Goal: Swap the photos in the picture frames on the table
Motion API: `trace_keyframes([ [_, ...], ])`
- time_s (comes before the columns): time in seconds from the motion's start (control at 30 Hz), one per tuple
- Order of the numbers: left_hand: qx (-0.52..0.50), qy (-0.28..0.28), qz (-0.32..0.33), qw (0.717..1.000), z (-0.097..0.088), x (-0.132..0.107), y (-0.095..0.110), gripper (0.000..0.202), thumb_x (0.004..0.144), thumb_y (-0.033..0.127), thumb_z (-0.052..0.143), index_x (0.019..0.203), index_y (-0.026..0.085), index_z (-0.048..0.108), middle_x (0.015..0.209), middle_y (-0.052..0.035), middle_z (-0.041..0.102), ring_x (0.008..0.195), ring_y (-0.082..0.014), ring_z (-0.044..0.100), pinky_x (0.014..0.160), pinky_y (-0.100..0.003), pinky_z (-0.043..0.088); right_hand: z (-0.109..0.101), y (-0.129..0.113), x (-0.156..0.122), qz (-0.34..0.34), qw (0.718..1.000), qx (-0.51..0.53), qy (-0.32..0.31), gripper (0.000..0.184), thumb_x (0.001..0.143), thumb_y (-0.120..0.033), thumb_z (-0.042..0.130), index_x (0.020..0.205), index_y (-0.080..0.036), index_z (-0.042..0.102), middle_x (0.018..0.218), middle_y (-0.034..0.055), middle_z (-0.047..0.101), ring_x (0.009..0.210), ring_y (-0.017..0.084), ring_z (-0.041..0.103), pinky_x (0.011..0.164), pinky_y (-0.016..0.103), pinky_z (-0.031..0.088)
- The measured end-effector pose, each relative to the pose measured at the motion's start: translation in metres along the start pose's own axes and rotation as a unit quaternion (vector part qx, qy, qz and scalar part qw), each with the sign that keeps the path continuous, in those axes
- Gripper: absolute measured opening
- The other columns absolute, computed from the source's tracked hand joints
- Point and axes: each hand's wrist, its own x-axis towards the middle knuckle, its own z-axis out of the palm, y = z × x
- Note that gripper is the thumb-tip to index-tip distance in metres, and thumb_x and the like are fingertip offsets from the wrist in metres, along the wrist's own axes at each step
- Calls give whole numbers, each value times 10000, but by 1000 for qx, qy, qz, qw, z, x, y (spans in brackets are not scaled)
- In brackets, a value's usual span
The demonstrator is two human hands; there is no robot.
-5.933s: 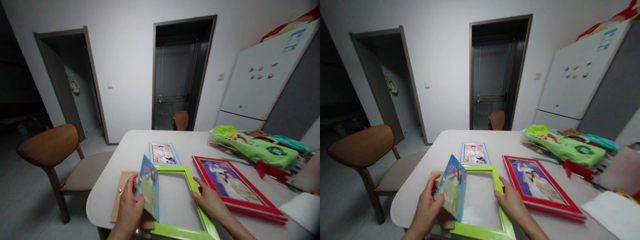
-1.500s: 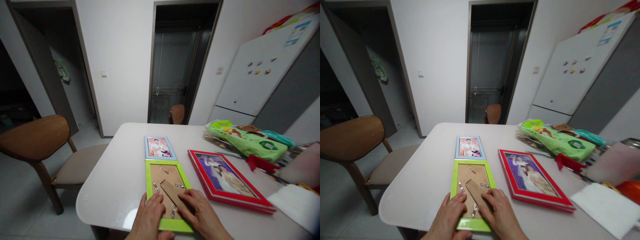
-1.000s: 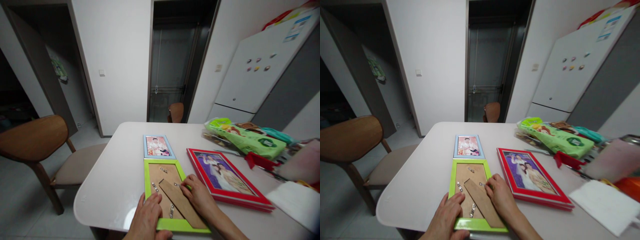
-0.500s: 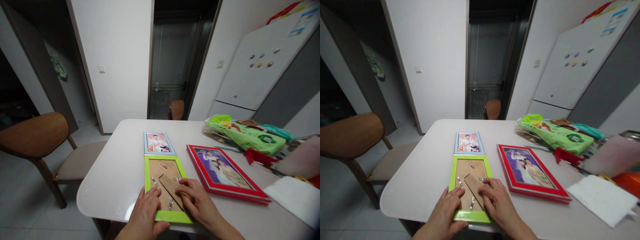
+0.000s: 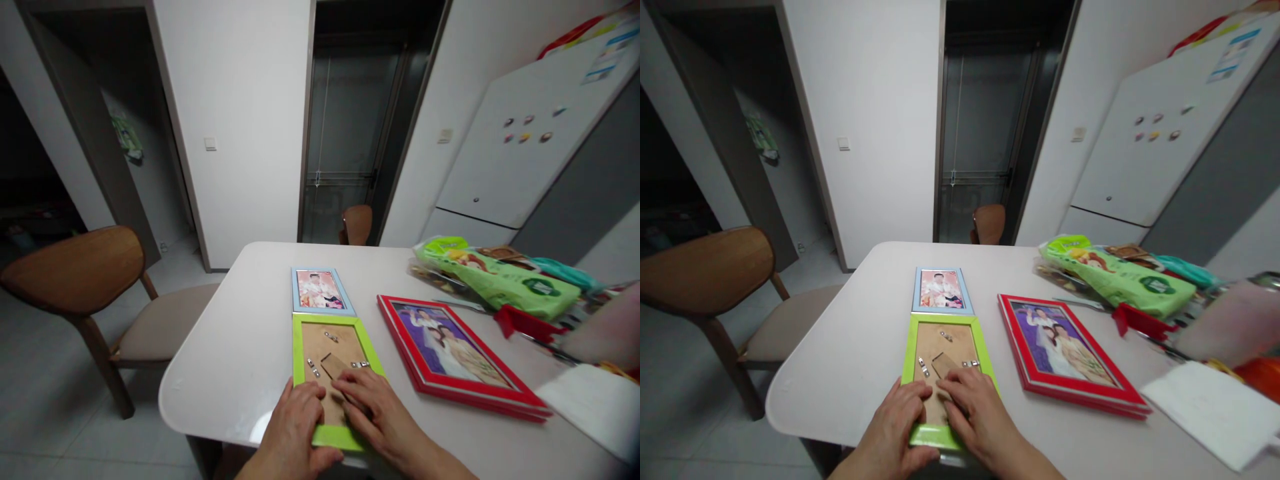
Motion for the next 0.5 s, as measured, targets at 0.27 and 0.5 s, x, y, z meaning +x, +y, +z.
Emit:
trace_keyframes([
  [0.27,-16,12,8,1000,0,1,-2,388,516,294,736,807,189,501,1045,-40,543,991,-204,469,972,-403,233,18,-10,55,-4,997,-71,-14,208,791,-179,415,739,-195,616,808,40,567,820,176,449,709,300,321],
  [0.5,-32,20,4,999,3,-1,-6,425,480,250,762,808,184,502,1009,-32,550,970,-199,474,976,-393,220,18,-8,50,-21,998,-58,-34,128,761,-197,468,751,-205,595,830,21,582,814,158,468,721,262,322],
])
